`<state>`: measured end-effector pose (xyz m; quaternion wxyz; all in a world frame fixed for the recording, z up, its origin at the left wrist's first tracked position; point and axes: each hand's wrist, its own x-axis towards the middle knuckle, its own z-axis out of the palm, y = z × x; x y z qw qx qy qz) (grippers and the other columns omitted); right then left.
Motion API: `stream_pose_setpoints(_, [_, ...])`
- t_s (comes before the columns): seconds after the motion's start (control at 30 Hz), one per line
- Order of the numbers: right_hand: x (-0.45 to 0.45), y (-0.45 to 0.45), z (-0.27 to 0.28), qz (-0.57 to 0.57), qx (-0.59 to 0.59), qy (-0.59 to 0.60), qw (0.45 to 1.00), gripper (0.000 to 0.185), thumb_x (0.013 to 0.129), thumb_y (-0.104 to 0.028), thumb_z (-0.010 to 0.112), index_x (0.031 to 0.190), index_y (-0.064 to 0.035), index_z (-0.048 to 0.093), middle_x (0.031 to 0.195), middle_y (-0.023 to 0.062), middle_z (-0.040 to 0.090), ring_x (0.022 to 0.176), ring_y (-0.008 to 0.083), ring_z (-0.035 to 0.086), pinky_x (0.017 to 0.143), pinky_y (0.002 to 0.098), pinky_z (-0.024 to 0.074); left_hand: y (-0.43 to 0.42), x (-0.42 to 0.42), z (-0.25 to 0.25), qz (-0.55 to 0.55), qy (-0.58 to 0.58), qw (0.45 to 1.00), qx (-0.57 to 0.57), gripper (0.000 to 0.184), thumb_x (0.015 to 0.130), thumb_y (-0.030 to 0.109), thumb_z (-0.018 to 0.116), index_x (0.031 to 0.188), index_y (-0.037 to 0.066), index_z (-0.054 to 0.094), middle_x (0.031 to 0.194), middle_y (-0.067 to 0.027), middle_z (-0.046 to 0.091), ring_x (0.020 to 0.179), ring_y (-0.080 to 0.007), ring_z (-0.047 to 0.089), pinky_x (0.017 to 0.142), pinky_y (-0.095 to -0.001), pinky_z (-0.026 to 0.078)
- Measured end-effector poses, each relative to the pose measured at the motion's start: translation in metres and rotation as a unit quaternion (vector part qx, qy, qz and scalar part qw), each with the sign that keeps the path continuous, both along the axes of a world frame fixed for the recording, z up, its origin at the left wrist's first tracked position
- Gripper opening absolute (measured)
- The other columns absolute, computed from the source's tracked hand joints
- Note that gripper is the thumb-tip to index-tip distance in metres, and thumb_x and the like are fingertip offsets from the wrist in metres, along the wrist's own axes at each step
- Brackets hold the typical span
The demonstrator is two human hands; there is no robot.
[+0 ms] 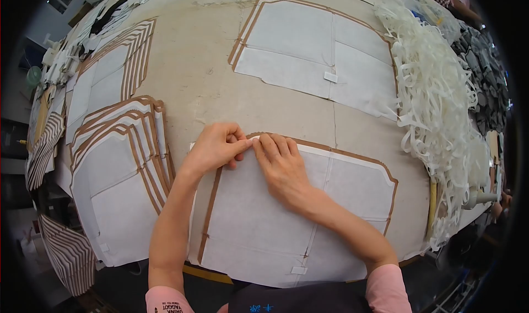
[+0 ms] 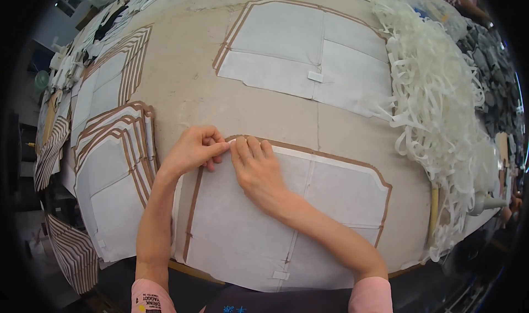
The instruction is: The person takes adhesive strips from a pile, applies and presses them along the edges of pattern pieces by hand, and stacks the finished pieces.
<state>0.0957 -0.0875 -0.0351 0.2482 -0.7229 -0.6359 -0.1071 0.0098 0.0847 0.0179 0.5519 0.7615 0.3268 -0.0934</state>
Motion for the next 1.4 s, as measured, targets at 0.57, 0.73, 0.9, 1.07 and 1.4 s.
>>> stream_pose_setpoints(0.57, [-0.006,-0.002,0.003,0.008,-0.022,-0.046,0.999,0.047,0.078,-0.005,0.061,0.123,0.0085,0.056,0.12,0.0184,0.053,0.11,0.0304,0.052,0.089,0.0419,0.0426,-0.019,-0.033,-0.02,0.145,-0.081,0.985,0.04,0.021,0.091,0.018,0.07,0.086,-0.001,0.065,0.065,-0.0058,0.066,0.051,-0.0104,0.061,0.048,-0.0229,0.048])
stream_pose_setpoints(0.73, [-0.016,0.002,-0.002,0.042,-0.028,-0.014,0.999,0.05,0.075,0.0,0.06,0.125,0.0062,0.056,0.124,0.0176,0.052,0.116,0.0306,0.051,0.094,0.0432,0.0411,-0.03,-0.039,-0.019,0.13,-0.067,0.971,0.192,0.019,0.089,0.017,0.069,0.087,-0.001,0.063,0.066,-0.0047,0.066,0.062,-0.014,0.065,0.058,-0.0277,0.051])
stream_pose_setpoints(0.9, [-0.021,0.002,-0.002,0.039,-0.014,0.039,0.998,0.059,0.069,0.007,0.059,0.127,0.0032,0.056,0.127,0.0153,0.052,0.121,0.0321,0.048,0.102,0.0446,0.0366,-0.054,-0.101,-0.01,0.201,-0.052,0.956,0.208,0.023,0.089,0.018,0.07,0.102,-0.001,0.064,0.081,-0.0057,0.069,0.08,-0.0161,0.068,0.072,-0.0321,0.054])
stream_pose_setpoints(1.07, [-0.025,0.007,0.007,0.036,-0.047,0.045,0.997,0.063,0.067,0.005,0.062,0.129,0.0012,0.055,0.128,0.0161,0.051,0.121,0.0326,0.046,0.099,0.046,0.0366,-0.066,-0.159,-0.012,0.245,-0.124,0.961,0.019,0.032,0.094,0.019,0.068,0.12,0.0,0.064,0.104,-0.0073,0.07,0.098,-0.0154,0.066,0.081,-0.0307,0.055])
stream_pose_setpoints(1.4, [-0.009,-0.083,0.037,-0.093,0.0,0.159,0.983,0.051,0.086,-0.008,0.064,0.136,-0.0068,0.052,0.131,0.0194,0.051,0.125,0.0366,0.048,0.105,0.0483,0.0371,-0.067,-0.167,0.005,0.217,-0.109,0.963,-0.117,0.035,0.097,0.024,0.065,0.123,0.001,0.062,0.109,-0.0064,0.066,0.095,-0.014,0.063,0.078,-0.0303,0.054])
